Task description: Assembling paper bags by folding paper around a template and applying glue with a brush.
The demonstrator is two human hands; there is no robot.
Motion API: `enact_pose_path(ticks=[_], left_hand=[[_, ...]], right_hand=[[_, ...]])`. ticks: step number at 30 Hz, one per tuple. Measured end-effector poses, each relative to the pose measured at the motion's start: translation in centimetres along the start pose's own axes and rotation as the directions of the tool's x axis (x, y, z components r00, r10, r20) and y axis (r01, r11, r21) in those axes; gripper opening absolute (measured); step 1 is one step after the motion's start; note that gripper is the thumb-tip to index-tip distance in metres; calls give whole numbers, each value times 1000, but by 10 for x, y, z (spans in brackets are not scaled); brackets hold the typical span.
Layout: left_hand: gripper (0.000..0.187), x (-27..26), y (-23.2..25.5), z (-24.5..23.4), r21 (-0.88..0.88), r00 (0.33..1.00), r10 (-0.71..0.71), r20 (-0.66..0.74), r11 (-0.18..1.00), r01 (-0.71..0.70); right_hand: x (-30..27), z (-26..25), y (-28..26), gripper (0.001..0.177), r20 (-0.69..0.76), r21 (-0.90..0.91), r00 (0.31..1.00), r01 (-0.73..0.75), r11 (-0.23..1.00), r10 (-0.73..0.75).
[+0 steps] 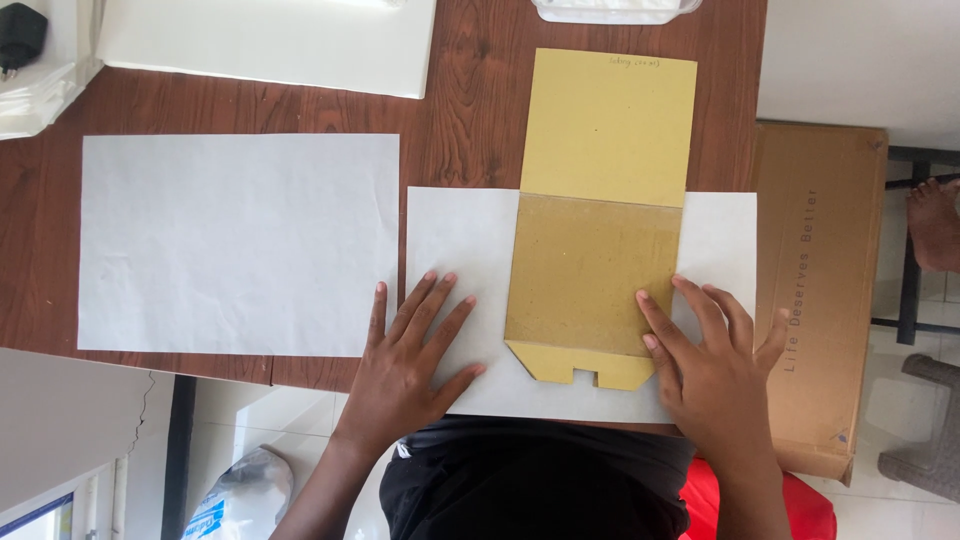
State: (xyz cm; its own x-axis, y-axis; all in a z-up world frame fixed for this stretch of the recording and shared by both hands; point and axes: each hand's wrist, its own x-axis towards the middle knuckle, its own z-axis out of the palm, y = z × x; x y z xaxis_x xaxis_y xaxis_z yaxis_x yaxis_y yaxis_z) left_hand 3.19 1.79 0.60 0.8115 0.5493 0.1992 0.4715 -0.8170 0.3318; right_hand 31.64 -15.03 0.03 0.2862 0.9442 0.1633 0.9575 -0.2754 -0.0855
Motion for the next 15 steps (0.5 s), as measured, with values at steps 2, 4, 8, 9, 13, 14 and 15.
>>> enact_pose_path(ticks=[2, 4, 8, 9, 13, 14, 15], left_hand=[[65, -1, -2, 0, 7, 1000, 13, 0, 1000, -13], [67, -2, -6, 2, -8, 1000, 15, -6, 1000, -15], [70, -1, -8, 3, -36, 999, 28, -18, 999, -29], [70, -1, -8, 2, -38, 1000, 23, -17, 999, -24], [70, 1, -11, 2, -46, 999, 22, -26, 999, -24], [70, 1, -11, 2, -53, 999, 23, -24, 998, -25], [70, -1, -10, 2, -56, 999, 26, -21, 998, -27]], right_hand=[[1, -3, -4, 36, 23, 4, 1000, -18, 1000, 18], [5, 0, -7, 38, 35, 95, 999, -42, 995, 39], [7, 5, -10, 45, 6, 275, 995, -97, 957, 99], [6, 9, -9, 45, 10, 275, 995, -95, 957, 96], [6, 13, -7, 50, 7, 252, 997, -81, 964, 82], [5, 10, -9, 54, 23, 242, 997, -82, 967, 79], [3, 10, -9, 54, 26, 240, 996, -87, 967, 83]])
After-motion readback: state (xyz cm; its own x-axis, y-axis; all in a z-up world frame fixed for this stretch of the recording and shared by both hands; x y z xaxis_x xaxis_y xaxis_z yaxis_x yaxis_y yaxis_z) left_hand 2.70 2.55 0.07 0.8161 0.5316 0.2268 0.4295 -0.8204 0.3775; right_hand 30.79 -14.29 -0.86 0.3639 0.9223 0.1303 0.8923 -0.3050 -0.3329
